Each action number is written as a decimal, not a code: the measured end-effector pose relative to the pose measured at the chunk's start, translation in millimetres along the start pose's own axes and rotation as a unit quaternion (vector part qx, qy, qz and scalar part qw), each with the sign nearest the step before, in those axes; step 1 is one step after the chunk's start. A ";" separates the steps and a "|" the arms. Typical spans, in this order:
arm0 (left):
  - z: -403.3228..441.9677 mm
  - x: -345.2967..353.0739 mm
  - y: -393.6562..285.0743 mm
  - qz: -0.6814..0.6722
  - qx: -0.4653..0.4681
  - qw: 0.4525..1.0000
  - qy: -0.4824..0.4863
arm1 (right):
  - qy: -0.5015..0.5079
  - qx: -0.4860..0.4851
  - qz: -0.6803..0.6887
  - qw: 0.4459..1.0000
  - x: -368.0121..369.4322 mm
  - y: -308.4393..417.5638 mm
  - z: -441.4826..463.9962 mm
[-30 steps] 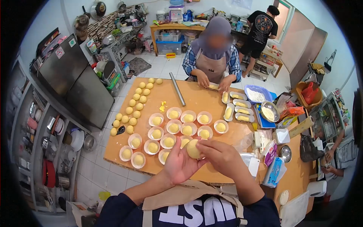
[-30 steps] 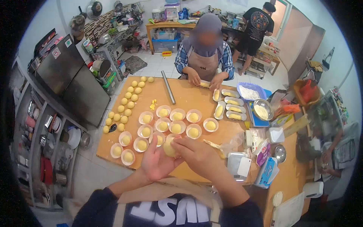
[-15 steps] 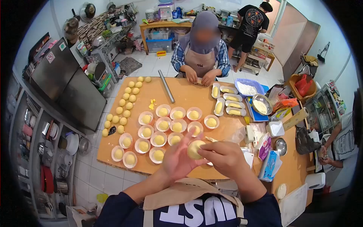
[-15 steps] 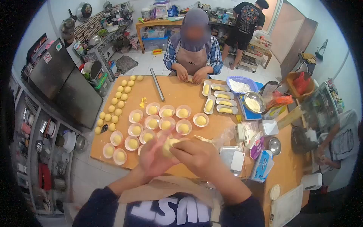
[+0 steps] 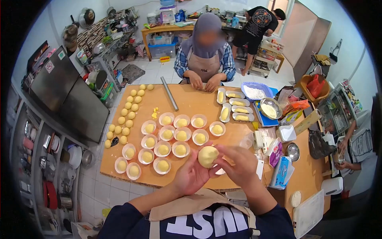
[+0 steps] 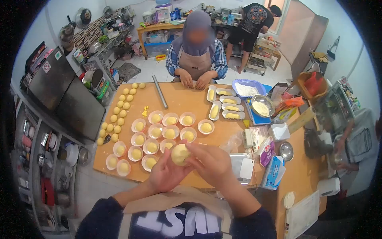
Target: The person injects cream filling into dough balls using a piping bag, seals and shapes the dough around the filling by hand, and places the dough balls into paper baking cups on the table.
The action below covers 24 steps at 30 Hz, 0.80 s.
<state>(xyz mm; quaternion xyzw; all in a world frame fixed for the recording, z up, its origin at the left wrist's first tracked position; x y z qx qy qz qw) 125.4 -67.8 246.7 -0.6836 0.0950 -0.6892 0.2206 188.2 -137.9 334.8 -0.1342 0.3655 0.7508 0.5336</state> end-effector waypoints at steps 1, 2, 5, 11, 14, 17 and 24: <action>-2.3 -0.8 -4.9 0.025 0.014 1.000 0.004 | 0.007 0.030 0.027 0.999 -4.3 3.7 10.6; -4.3 -0.9 -10.4 0.051 0.027 0.998 0.009 | 0.013 0.060 0.053 0.997 -4.5 3.5 16.0; -7.3 2.5 -22.8 0.075 0.050 0.996 0.007 | 0.107 0.001 0.066 0.992 8.1 8.1 12.7; -3.0 -34.5 -7.1 -0.104 -0.122 0.987 -0.015 | 0.210 -0.064 0.005 0.976 49.0 0.0 15.0; -1.3 -38.5 -8.6 -0.128 -0.089 0.986 -0.051 | 0.187 -0.018 -0.005 0.982 58.6 -10.7 12.0; 1.5 -36.5 -17.3 -0.116 -0.017 0.993 -0.031 | 0.137 -0.033 -0.003 0.990 51.6 -7.3 10.8; 4.1 -21.4 -34.0 0.042 0.052 0.997 -0.024 | 0.054 0.015 0.042 0.998 20.8 7.3 30.6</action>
Point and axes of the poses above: each hand's wrist, its own z-axis towards the middle knuckle, its own x-axis out of the palm, y = z × x, the point moved 8 cm from there along z, towards the middle knuckle, and after that the axes turned 1 degree about -x, right-handed, at the moved point
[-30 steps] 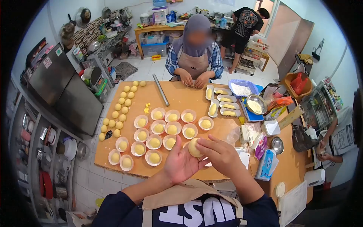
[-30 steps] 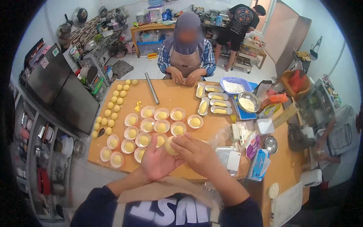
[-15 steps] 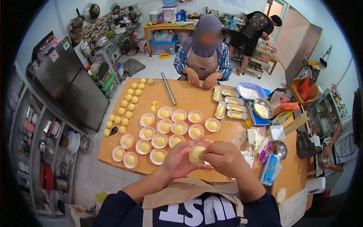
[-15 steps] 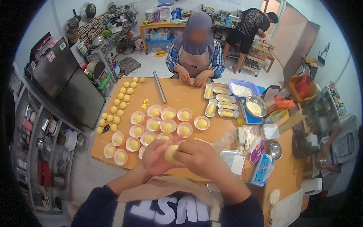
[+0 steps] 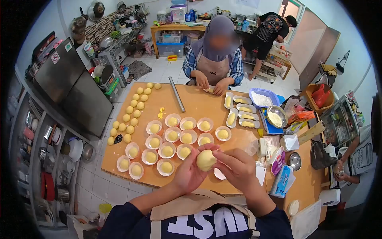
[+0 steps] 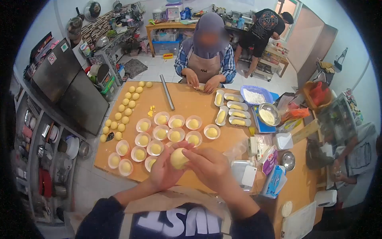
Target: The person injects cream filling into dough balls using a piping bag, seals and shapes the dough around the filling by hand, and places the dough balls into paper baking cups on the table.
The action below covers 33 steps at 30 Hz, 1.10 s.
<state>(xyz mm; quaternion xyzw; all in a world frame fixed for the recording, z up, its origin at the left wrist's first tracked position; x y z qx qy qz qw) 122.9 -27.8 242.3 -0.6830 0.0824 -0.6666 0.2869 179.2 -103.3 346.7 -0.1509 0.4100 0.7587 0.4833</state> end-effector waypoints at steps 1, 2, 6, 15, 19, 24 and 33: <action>1.2 0.4 -2.5 0.037 0.006 0.999 0.012 | -0.017 0.018 0.017 1.000 -2.8 -1.0 2.9; 1.8 0.5 -4.4 0.077 0.013 0.997 0.012 | 0.009 0.003 0.011 1.000 1.1 -1.2 1.7; 5.5 -10.5 -1.1 0.071 0.031 0.991 -0.107 | 0.101 -0.039 -0.031 0.994 9.7 -4.2 -4.8; 9.6 -14.2 17.5 -0.099 -0.082 0.986 -0.107 | 0.058 0.007 -0.009 0.998 11.0 -27.8 -10.8; 11.3 -1.3 16.5 -0.045 -0.043 0.996 -0.066 | 0.039 -0.072 -0.050 0.995 5.8 -20.2 -16.7; 11.9 5.6 15.2 0.012 0.001 0.997 -0.070 | -0.028 0.009 -0.032 0.999 -7.9 -25.1 -21.1; 12.5 2.2 2.5 0.031 0.070 0.997 -0.003 | 0.004 -0.021 -0.072 0.997 -6.4 -14.2 -5.0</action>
Point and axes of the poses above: each hand's wrist, its own z-axis towards the middle knuckle, its own x-axis out of the palm, y = z × x, the point moved 8 cm from there along z, towards the middle knuckle, and after that the axes turned 1 degree about -x, right-handed, at the moved point
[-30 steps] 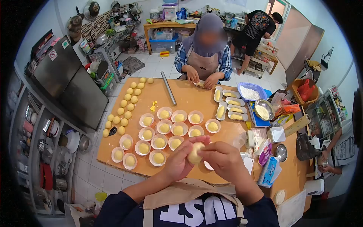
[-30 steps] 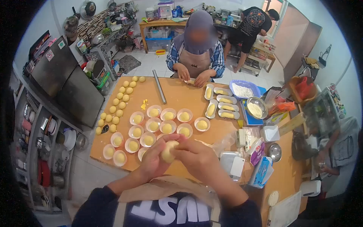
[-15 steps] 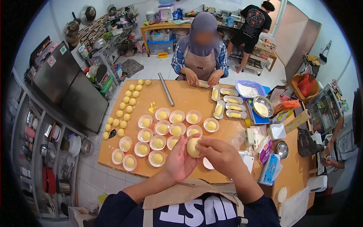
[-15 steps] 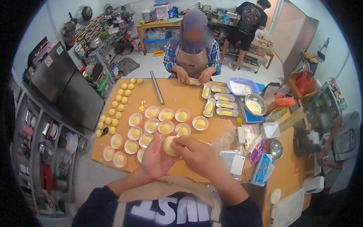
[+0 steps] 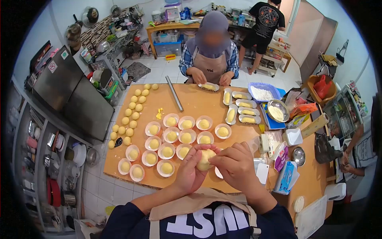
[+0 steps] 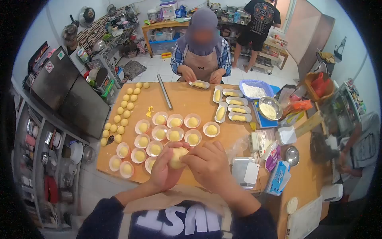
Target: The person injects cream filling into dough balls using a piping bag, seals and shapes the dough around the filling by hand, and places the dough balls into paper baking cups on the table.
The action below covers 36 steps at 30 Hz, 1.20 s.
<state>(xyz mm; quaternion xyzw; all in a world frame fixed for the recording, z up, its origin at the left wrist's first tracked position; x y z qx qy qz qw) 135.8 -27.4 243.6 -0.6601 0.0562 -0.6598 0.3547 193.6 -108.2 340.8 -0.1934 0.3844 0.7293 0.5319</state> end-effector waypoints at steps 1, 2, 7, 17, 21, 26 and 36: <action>0.0 -1.7 -0.5 -0.025 0.012 1.000 -0.003 | -0.006 -0.007 0.002 1.000 -0.6 1.7 3.7; -0.5 -2.6 -3.2 -0.034 0.035 0.999 -0.015 | -0.015 0.001 0.010 1.000 -0.6 1.2 5.4; -6.4 3.0 -13.3 -0.032 0.108 0.992 -0.059 | -0.031 -0.026 -0.046 0.998 1.6 15.9 9.4; -13.5 17.0 -15.3 0.048 0.163 0.985 0.016 | -0.090 0.022 -0.039 0.995 -15.8 14.4 -1.2; -12.5 16.9 -10.9 0.028 0.147 0.988 0.030 | -0.054 0.007 -0.033 0.998 -11.7 15.3 -1.7; -8.7 19.9 -2.6 -0.022 0.101 0.994 0.017 | -0.051 0.079 0.063 0.994 -13.4 -1.1 -6.2; -3.4 17.8 26.1 -0.044 -0.062 0.997 0.012 | -0.042 0.107 0.080 0.990 -15.9 -22.7 -13.4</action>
Point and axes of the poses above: each hand's wrist, its own z-axis towards the middle knuckle, its own x-axis out of the palm, y = z × x, the point moved 8 cm from there along z, towards the middle knuckle, and after that the axes turned 1 degree about -x, right-handed, at the moved point
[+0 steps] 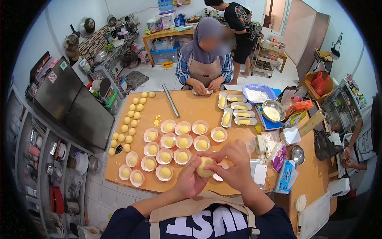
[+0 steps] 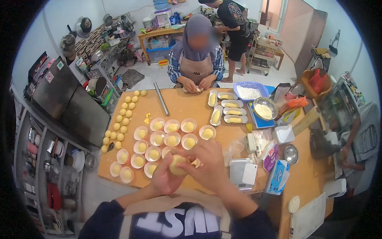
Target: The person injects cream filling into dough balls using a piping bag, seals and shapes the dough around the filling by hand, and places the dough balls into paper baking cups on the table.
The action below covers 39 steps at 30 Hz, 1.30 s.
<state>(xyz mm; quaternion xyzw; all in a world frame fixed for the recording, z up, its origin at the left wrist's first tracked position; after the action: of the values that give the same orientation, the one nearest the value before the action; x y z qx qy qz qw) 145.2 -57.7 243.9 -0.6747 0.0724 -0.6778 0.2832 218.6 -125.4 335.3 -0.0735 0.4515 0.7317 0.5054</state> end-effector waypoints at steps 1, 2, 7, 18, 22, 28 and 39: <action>0.9 -0.7 3.2 -0.007 -0.026 1.000 0.010 | 0.000 0.025 0.010 1.000 -2.7 -4.9 3.6; 1.4 -7.8 7.7 -0.028 -0.059 0.998 -0.011 | 0.040 0.068 0.082 0.993 5.4 -18.3 4.6; 1.1 -23.9 19.2 -0.061 -0.151 0.983 -0.086 | 0.155 0.331 0.531 0.765 75.8 -77.2 -22.6; 0.5 -31.3 18.1 -0.083 -0.163 0.981 -0.064 | 0.135 0.155 0.329 0.922 50.8 -72.1 -0.2; 2.3 -33.6 10.0 -0.101 -0.146 0.982 -0.061 | -0.052 0.259 0.523 0.810 54.2 -126.0 -18.9; -14.7 -81.1 -22.2 -0.120 -0.054 0.982 -0.137 | 0.168 0.272 -0.139 0.937 109.7 -226.1 -124.7; -39.4 -120.4 -49.7 -0.126 0.005 0.963 -0.236 | 0.176 0.218 -0.353 0.893 147.0 -217.7 -218.2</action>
<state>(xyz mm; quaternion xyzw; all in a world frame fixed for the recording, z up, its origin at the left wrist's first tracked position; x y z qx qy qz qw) 84.7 30.3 159.4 -0.8180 -0.0854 -0.5295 0.2077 247.6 -169.0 -2.1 -0.2431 0.6255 0.3636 0.6461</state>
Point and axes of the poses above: each hand's wrist, its own z-axis towards the middle knuckle, its own x-axis out of the palm, y = z × x, the point moved 8 cm from there along z, towards the middle knuckle, and after that the axes turned 1 degree about -x, right-handed, at the moved point
